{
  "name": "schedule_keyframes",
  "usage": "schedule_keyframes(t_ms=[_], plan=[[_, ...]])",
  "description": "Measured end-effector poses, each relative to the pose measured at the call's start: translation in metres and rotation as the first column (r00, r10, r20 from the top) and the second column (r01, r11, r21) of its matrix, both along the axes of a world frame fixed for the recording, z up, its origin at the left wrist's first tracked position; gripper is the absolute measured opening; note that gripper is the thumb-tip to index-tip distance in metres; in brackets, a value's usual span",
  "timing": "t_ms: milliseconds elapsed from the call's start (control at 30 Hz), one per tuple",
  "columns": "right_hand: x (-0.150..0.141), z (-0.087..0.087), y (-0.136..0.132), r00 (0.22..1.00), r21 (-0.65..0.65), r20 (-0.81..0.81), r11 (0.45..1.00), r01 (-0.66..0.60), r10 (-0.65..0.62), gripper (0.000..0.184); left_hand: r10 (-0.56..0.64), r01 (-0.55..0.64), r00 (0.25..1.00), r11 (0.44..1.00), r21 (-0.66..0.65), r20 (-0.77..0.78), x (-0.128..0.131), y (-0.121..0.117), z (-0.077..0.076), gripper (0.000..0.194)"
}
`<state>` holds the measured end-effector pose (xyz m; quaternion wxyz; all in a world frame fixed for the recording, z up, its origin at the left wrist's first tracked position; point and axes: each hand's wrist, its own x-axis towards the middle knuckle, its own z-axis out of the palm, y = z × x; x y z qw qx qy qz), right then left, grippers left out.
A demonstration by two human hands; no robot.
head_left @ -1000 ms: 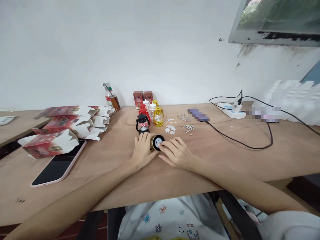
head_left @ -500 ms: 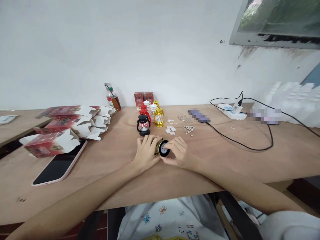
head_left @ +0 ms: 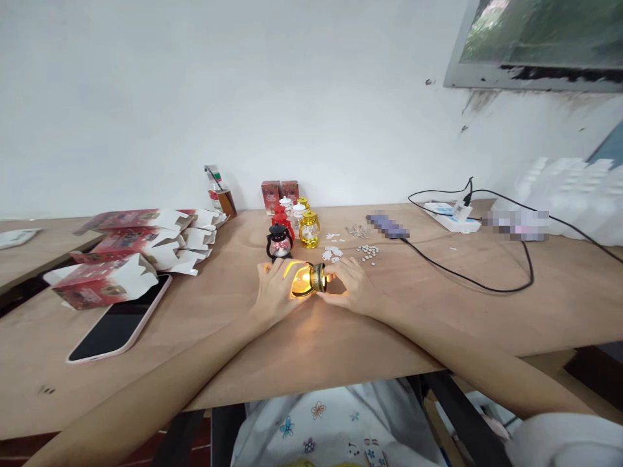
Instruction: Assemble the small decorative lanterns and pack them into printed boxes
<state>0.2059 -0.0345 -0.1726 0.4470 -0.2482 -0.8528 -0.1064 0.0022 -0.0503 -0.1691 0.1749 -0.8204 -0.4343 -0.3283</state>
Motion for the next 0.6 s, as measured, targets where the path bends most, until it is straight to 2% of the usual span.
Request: schedule_keyframes(t_ms=[167, 300, 367, 433, 500, 600], plan=[[0.005, 0.001, 0.005, 0.999, -0.024, 0.042, 0.999, -0.03, 0.031, 0.021, -0.016, 0.018, 0.997, 0.999, 0.029, -0.071, -0.003, 0.003, 0.001, 0.041], [0.013, 0.004, 0.011, 0.971, 0.086, 0.227, 0.992, -0.094, 0.072, 0.032, -0.02, 0.021, 0.997, 1.0, 0.008, -0.078, -0.003, 0.002, 0.006, 0.035], [0.018, 0.006, 0.014, 0.962, 0.153, 0.272, 0.986, -0.071, 0.027, 0.038, -0.014, 0.015, 0.999, 1.0, 0.005, -0.044, -0.004, 0.002, 0.008, 0.034], [0.025, 0.008, 0.02, 0.958, 0.187, 0.271, 0.981, 0.039, -0.09, 0.038, -0.013, 0.013, 1.0, 1.0, 0.001, -0.002, -0.005, 0.002, 0.009, 0.035], [0.034, 0.012, 0.03, 0.93, 0.172, 0.271, 0.963, 0.205, -0.247, 0.032, -0.017, 0.018, 0.999, 1.0, -0.018, 0.039, -0.006, 0.001, 0.009, 0.036], [0.047, 0.019, 0.054, 0.829, 0.075, 0.332, 0.889, 0.452, -0.45, 0.026, -0.018, 0.026, 0.995, 0.996, -0.086, 0.099, -0.003, -0.001, 0.008, 0.039]])
